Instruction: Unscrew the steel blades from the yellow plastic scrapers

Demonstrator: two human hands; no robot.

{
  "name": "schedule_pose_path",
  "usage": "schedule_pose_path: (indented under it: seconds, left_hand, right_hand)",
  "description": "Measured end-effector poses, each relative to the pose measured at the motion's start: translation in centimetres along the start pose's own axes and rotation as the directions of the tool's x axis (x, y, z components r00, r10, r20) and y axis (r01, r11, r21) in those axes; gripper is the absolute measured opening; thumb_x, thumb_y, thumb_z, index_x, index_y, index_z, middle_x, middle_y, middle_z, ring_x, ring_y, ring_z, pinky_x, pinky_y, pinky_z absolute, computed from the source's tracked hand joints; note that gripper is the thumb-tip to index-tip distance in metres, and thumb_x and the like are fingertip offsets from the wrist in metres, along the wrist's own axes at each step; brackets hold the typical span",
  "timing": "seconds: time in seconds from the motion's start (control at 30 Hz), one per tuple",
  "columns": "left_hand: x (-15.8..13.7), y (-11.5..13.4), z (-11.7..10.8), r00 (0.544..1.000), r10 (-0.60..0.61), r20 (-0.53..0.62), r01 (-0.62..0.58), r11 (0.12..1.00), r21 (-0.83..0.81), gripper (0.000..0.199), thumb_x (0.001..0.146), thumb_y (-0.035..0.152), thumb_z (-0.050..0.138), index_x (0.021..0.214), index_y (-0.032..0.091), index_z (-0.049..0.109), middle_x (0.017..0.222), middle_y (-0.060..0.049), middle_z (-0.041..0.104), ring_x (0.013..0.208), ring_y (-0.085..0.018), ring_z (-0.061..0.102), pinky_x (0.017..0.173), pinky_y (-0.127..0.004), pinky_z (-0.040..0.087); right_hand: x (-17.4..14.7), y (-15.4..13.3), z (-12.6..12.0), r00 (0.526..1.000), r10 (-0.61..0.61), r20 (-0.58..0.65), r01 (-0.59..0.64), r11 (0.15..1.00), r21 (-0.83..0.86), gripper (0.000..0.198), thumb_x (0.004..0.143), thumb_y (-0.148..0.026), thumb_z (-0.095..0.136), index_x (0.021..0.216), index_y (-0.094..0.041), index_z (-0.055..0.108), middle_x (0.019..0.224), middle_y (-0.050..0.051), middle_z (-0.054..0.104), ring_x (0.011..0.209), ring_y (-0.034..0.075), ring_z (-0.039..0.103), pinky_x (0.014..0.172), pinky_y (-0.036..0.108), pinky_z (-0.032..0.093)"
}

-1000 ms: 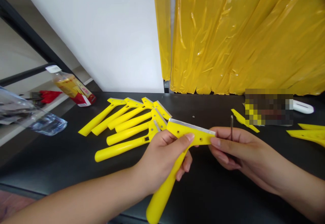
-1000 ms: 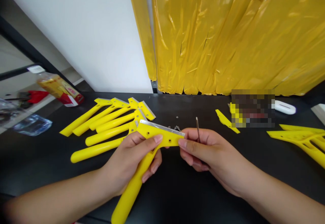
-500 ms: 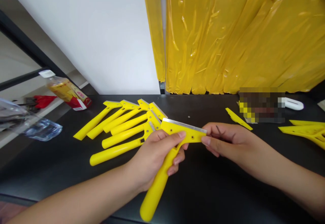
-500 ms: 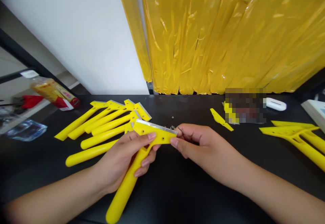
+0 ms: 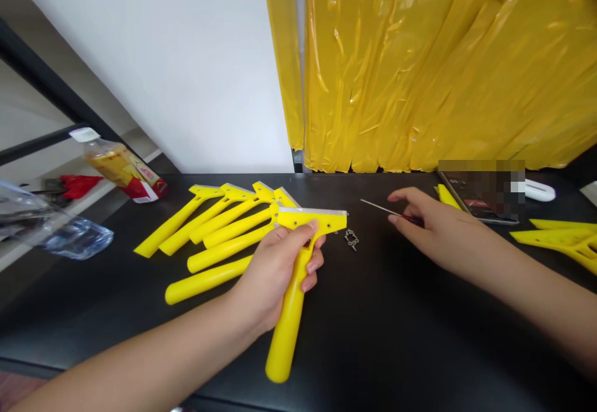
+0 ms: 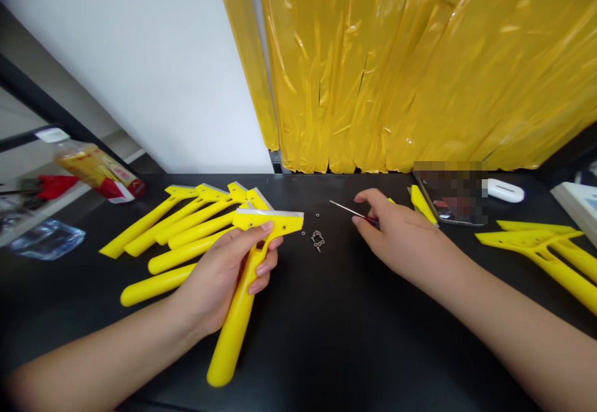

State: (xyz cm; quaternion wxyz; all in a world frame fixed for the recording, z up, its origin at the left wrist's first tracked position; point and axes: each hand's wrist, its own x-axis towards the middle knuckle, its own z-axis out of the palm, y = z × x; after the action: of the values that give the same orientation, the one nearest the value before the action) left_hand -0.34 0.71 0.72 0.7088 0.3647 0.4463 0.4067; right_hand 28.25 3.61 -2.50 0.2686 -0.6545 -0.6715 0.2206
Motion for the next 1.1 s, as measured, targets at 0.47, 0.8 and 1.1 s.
schedule_pose_path:
  seconds: [0.47,0.8,1.1]
  left_hand:
    - [0.2,-0.1,-0.1,1.000,-0.007,0.021,0.007,1.000,0.015,0.028,0.102,0.039,0.067,0.086,0.018,0.059,0.061,0.005,0.052,0.044,-0.006,0.042,0.042,-0.017,0.033]
    - [0.2,-0.2,0.0,0.999,-0.020,0.025,0.020,0.999,0.025,0.027,0.102,0.039,0.066,0.087,0.018,0.059,0.061,0.005,0.052,0.043,-0.007,0.041,0.042,-0.017,0.032]
    - [0.2,-0.3,-0.1,0.999,-0.020,0.034,0.020,1.000,0.006,0.026,0.102,0.038,0.067,0.088,0.018,0.060,0.062,0.004,0.053,0.044,-0.007,0.042,0.042,-0.017,0.033]
  right_hand:
    - [-2.3,-3.9,-0.9,0.982,-0.177,-0.072,0.190,0.925,0.329,0.026,0.098,-0.054,0.075,0.105,-0.029,0.076,0.099,0.005,0.076,0.089,0.023,0.069,0.081,0.038,0.052]
    - [-1.9,-2.8,1.3,0.899,-0.405,-0.167,0.420,0.906,0.060,0.013,0.103,-0.035,0.066,0.111,-0.029,0.074,0.107,0.003,0.080,0.095,0.022,0.076,0.087,0.037,0.060]
    - [-1.6,-2.3,1.4,0.888,-0.432,-0.160,0.441,0.897,0.030,0.011,0.103,-0.032,0.067,0.111,-0.030,0.074,0.105,0.000,0.080,0.095,0.019,0.076,0.086,0.034,0.060]
